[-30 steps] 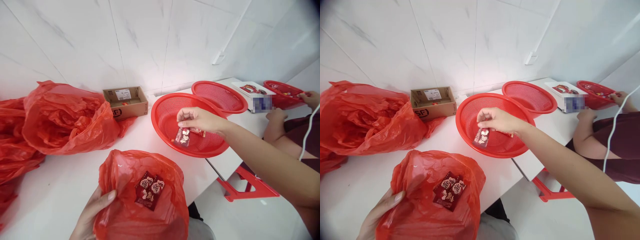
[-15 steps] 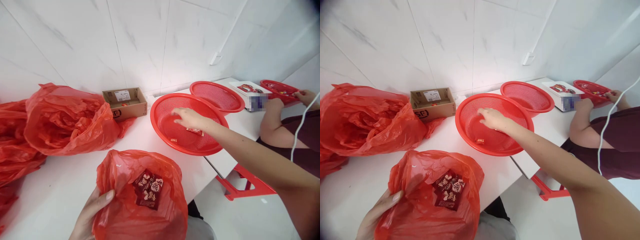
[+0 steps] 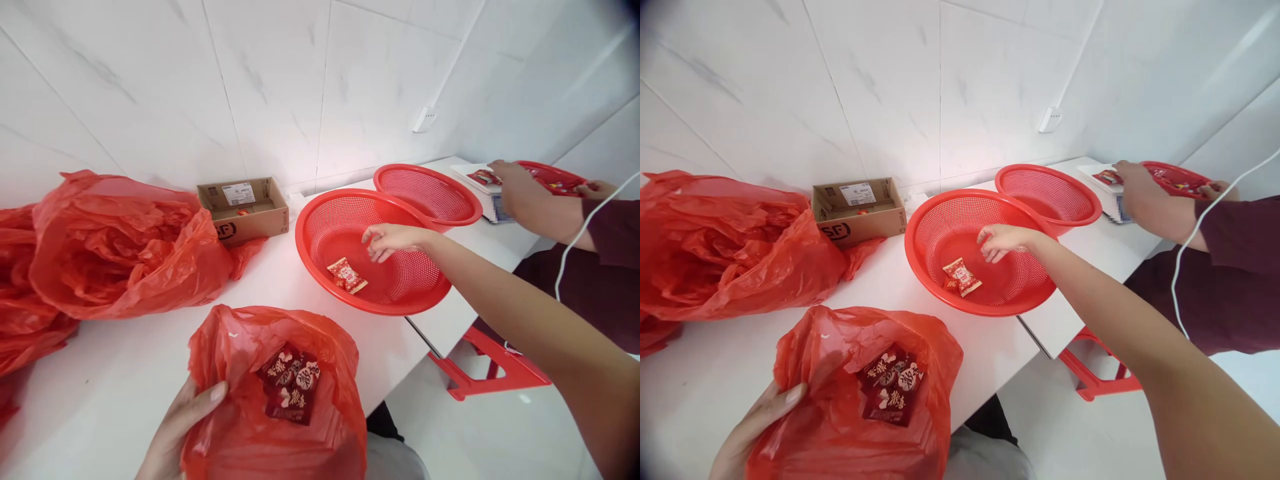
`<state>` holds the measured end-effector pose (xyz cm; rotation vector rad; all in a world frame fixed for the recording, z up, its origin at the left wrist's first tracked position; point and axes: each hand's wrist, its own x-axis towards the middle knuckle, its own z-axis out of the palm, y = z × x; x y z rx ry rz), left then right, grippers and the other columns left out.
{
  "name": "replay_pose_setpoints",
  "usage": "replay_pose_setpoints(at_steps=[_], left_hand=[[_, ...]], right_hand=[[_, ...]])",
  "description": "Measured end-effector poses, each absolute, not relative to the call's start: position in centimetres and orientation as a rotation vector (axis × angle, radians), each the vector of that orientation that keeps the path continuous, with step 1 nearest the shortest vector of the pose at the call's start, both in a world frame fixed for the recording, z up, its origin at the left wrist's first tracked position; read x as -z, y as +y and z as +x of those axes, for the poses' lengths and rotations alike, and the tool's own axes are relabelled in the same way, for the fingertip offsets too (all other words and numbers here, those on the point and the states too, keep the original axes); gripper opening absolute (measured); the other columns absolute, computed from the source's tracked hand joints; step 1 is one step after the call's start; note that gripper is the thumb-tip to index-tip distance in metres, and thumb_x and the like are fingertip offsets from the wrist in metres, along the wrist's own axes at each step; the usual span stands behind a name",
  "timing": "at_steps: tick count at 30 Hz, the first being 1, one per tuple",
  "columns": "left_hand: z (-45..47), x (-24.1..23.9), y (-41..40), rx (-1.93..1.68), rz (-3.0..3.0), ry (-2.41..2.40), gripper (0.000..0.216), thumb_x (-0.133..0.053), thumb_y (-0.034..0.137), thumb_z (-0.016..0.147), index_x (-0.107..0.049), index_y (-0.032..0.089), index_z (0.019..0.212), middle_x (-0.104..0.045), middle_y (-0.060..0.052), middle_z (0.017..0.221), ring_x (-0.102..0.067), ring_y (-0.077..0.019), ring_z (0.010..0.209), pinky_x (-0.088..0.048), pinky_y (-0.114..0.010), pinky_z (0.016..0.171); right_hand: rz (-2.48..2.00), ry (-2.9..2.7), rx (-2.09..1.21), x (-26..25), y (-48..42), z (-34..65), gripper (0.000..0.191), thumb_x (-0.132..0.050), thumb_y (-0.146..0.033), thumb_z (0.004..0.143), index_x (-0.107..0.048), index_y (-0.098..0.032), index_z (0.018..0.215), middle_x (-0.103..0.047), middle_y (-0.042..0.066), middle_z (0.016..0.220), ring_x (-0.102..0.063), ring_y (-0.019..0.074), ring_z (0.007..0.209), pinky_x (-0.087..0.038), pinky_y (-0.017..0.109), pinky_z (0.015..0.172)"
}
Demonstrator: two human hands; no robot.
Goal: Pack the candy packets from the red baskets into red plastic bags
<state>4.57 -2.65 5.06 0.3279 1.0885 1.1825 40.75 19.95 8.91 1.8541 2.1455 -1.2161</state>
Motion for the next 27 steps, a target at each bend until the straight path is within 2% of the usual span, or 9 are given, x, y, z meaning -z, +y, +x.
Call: replay_pose_setpoints(at_steps=[4, 6, 8, 10, 12, 17, 22, 27], left_hand=[[4.8, -5.0, -2.7, -1.164, 0.341, 1.100, 0.096, -0.088, 0.019, 0.055, -0.046, 0.031, 0.141, -0.078, -0.003, 0.099, -0.073, -0.0326, 0.090, -0.062, -0.031, 0.066], [4.7, -4.9, -2.7, -1.161, 0.365, 1.102, 0.097, -0.088, 0.020, 0.055, -0.045, 0.031, 0.141, -0.077, -0.005, 0.102, -0.073, -0.0323, 0.090, -0.062, -0.031, 0.067], [4.7, -4.9, -2.6, -1.159, 0.389, 1.098, 0.096, -0.087, 0.021, 0.057, -0.044, 0.030, 0.142, -0.076, -0.006, 0.105, -0.073, -0.0311, 0.091, -0.062, -0.030, 0.070], [4.7, -4.9, -2.6, -1.165, 0.391, 1.102, 0.093, -0.086, 0.022, 0.059, -0.043, 0.029, 0.142, -0.076, -0.005, 0.106, -0.073, -0.0294, 0.092, -0.061, -0.029, 0.073], [4.7, -5.0, -2.6, -1.174, 0.383, 1.104, 0.094, -0.085, 0.022, 0.059, -0.043, 0.028, 0.142, -0.076, -0.005, 0.105, -0.073, -0.0290, 0.092, -0.061, -0.029, 0.074], [4.8, -5.3, -2.7, -1.165, 0.396, 1.105, 0.094, -0.086, 0.022, 0.055, -0.046, 0.025, 0.139, -0.077, -0.005, 0.098, -0.073, -0.0323, 0.089, -0.062, -0.033, 0.069], [4.6, -5.1, -2.7, -1.143, 0.388, 1.051, 0.090, -0.085, 0.022, 0.059, -0.044, 0.027, 0.139, -0.077, -0.003, 0.090, -0.073, -0.0300, 0.086, -0.062, -0.031, 0.068], [4.4, -4.6, -2.5, -1.141, 0.453, 0.976, 0.085, -0.083, 0.021, 0.064, -0.044, 0.026, 0.139, -0.076, -0.001, 0.083, -0.074, -0.0266, 0.083, -0.062, -0.030, 0.068]], right_hand=[[1.753, 2.269, 0.911, -7.9, 18.7, 38.3, 0.069, -0.070, -0.049, 0.075, -0.045, -0.023, 0.134, -0.061, 0.014, 0.123, -0.064, 0.0277, 0.100, -0.052, 0.034, 0.077], [1.724, 2.300, 0.875, -7.1, 18.2, 36.7, 0.074, -0.077, -0.046, 0.068, -0.047, -0.026, 0.133, -0.060, 0.011, 0.122, -0.061, 0.0295, 0.105, -0.050, 0.034, 0.081], [1.699, 2.305, 0.877, -6.5, 18.1, 35.5, 0.067, -0.081, -0.038, 0.064, -0.054, -0.026, 0.124, -0.064, 0.008, 0.112, -0.062, 0.0279, 0.100, -0.049, 0.032, 0.078], [1.695, 2.294, 0.901, -6.2, 18.4, 35.0, 0.051, -0.083, -0.030, 0.061, -0.061, -0.023, 0.107, -0.066, 0.006, 0.097, -0.065, 0.0258, 0.090, -0.050, 0.030, 0.073], [1.726, 2.286, 0.946, -6.5, 19.0, 35.2, 0.037, -0.080, -0.024, 0.064, -0.060, -0.021, 0.095, -0.067, 0.006, 0.089, -0.066, 0.0240, 0.082, -0.051, 0.029, 0.068], [1.873, 2.297, 1.200, -9.1, 19.8, 36.9, 0.013, -0.058, -0.021, 0.086, -0.051, -0.019, 0.097, -0.068, 0.010, 0.105, -0.069, 0.0174, 0.082, -0.055, 0.026, 0.067], [1.847, 2.384, 1.828, -12.9, 17.0, 36.3, 0.019, -0.067, -0.028, 0.082, -0.055, -0.018, 0.093, -0.068, 0.007, 0.095, -0.067, 0.0153, 0.078, -0.056, 0.024, 0.063], [1.431, 2.480, 2.027, -14.5, 10.6, 31.2, 0.024, -0.065, -0.032, 0.084, -0.053, -0.021, 0.101, -0.071, 0.003, 0.092, -0.067, 0.0144, 0.074, -0.053, 0.023, 0.058]])
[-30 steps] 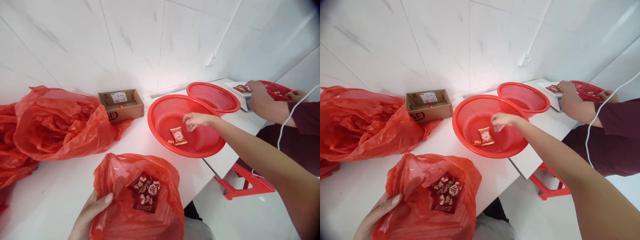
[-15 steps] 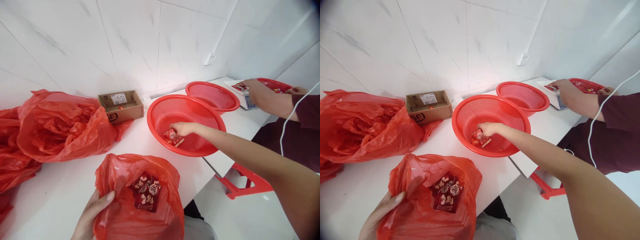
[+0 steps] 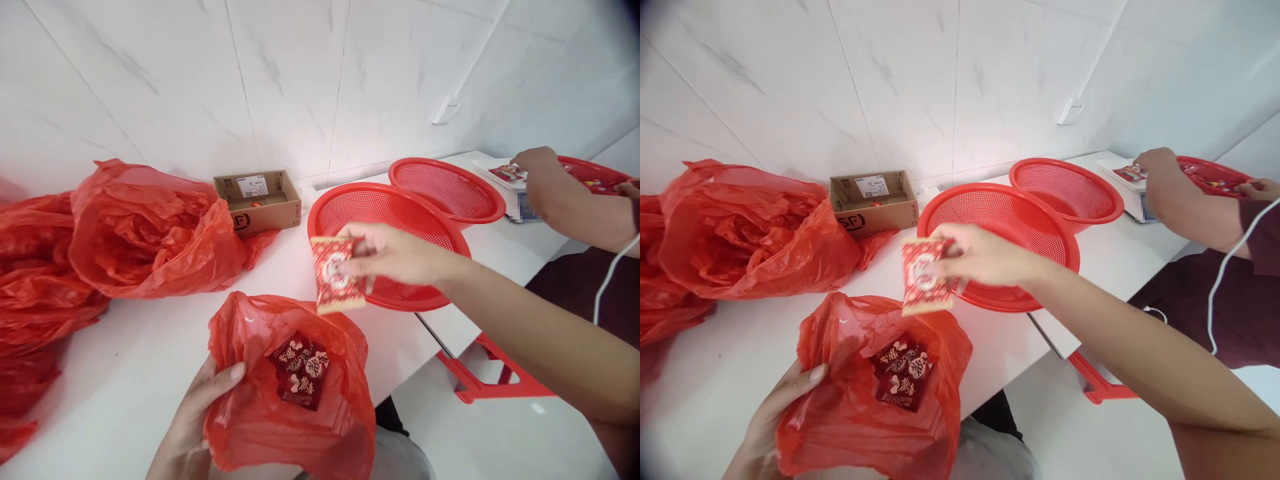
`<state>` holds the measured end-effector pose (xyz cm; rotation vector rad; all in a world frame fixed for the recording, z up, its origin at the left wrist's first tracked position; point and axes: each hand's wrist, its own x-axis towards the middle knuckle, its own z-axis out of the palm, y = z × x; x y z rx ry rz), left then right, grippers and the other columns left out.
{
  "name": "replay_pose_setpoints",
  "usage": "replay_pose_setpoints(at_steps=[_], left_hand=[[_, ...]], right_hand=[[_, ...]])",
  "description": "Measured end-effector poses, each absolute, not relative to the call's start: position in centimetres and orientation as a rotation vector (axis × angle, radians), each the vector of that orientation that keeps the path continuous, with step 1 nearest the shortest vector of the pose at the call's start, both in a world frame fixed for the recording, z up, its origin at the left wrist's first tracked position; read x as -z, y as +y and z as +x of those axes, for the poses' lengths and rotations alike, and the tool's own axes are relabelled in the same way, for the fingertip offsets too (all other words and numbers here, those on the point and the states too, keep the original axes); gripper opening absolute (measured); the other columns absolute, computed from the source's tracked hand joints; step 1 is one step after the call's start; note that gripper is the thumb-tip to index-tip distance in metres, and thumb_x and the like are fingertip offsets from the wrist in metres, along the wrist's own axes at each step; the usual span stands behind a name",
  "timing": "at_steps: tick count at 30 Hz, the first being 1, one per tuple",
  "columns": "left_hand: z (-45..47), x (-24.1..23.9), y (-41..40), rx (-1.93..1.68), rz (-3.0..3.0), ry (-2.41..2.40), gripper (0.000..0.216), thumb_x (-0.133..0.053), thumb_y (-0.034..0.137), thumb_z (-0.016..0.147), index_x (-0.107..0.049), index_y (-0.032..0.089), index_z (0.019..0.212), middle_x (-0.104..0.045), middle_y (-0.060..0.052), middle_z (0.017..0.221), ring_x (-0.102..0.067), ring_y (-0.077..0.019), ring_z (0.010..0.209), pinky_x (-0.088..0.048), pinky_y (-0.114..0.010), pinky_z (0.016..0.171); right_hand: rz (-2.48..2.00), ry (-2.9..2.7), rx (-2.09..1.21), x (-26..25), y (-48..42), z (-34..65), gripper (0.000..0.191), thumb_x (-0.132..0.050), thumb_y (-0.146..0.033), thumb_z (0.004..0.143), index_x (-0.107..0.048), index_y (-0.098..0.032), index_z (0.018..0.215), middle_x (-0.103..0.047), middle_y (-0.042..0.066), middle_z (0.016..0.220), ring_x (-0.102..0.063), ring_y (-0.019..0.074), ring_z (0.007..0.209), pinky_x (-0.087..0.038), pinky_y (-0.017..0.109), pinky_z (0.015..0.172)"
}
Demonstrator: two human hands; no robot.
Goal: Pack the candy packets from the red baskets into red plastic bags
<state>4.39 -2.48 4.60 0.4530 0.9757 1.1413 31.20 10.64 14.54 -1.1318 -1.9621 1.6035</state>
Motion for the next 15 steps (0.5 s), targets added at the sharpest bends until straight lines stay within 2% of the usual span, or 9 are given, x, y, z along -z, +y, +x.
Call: replay_pose_setpoints(at_steps=[3, 6, 8, 11, 13, 15], left_hand=[[4.2, -4.4, -2.4, -1.153, 0.473, 0.948, 0.079, -0.083, 0.021, 0.065, -0.048, 0.024, 0.135, -0.076, -0.002, 0.083, -0.074, -0.0272, 0.083, -0.062, -0.031, 0.069], [4.0, -4.4, -2.4, -1.156, 0.465, 0.936, 0.074, -0.080, 0.021, 0.068, -0.047, 0.024, 0.134, -0.076, -0.002, 0.085, -0.074, -0.0283, 0.084, -0.062, -0.033, 0.072], [3.9, -4.4, -2.4, -1.159, 0.461, 0.923, 0.074, -0.079, 0.021, 0.069, -0.046, 0.025, 0.135, -0.076, -0.002, 0.085, -0.074, -0.0280, 0.083, -0.062, -0.034, 0.072], [3.7, -4.5, -2.4, -1.167, 0.464, 0.913, 0.076, -0.080, 0.021, 0.067, -0.046, 0.026, 0.135, -0.076, -0.001, 0.086, -0.074, -0.0263, 0.082, -0.062, -0.031, 0.071], [3.6, -4.6, -2.4, -1.167, 0.475, 0.915, 0.076, -0.081, 0.021, 0.066, -0.047, 0.026, 0.134, -0.076, -0.001, 0.085, -0.074, -0.0256, 0.083, -0.062, -0.029, 0.070], [3.5, -4.6, -2.5, -1.160, 0.495, 0.919, 0.074, -0.080, 0.022, 0.067, -0.048, 0.026, 0.133, -0.075, -0.001, 0.086, -0.074, -0.0255, 0.083, -0.062, -0.028, 0.068]], right_hand=[[-1.123, -2.281, -1.484, -14.0, 7.2, 27.9, 0.027, -0.062, -0.032, 0.086, -0.053, -0.023, 0.110, -0.071, 0.001, 0.088, -0.066, 0.0141, 0.071, -0.048, 0.022, 0.057], [-1.202, -2.641, -1.073, -13.1, 5.7, 26.2, 0.046, -0.060, -0.033, 0.088, -0.048, -0.022, 0.131, -0.071, 0.005, 0.087, -0.066, 0.0181, 0.073, -0.046, 0.025, 0.058], [-1.254, -2.800, -0.805, -12.7, 5.7, 26.1, 0.051, -0.058, -0.030, 0.089, -0.045, -0.020, 0.137, -0.071, 0.009, 0.091, -0.067, 0.0228, 0.080, -0.046, 0.029, 0.061], [-1.283, -2.955, -0.535, -12.6, 6.0, 26.9, 0.042, -0.062, -0.021, 0.087, -0.055, -0.018, 0.128, -0.070, 0.012, 0.104, -0.066, 0.0277, 0.092, -0.048, 0.035, 0.071], [-1.227, -2.982, -0.523, -13.1, 6.2, 27.6, 0.035, -0.065, -0.019, 0.084, -0.061, -0.020, 0.120, -0.069, 0.010, 0.110, -0.065, 0.0278, 0.098, -0.049, 0.036, 0.077], [-1.203, -2.875, -0.594, -13.8, 6.8, 28.3, 0.028, -0.063, -0.022, 0.086, -0.064, -0.023, 0.114, -0.070, 0.006, 0.110, -0.065, 0.0238, 0.099, -0.049, 0.034, 0.080]])
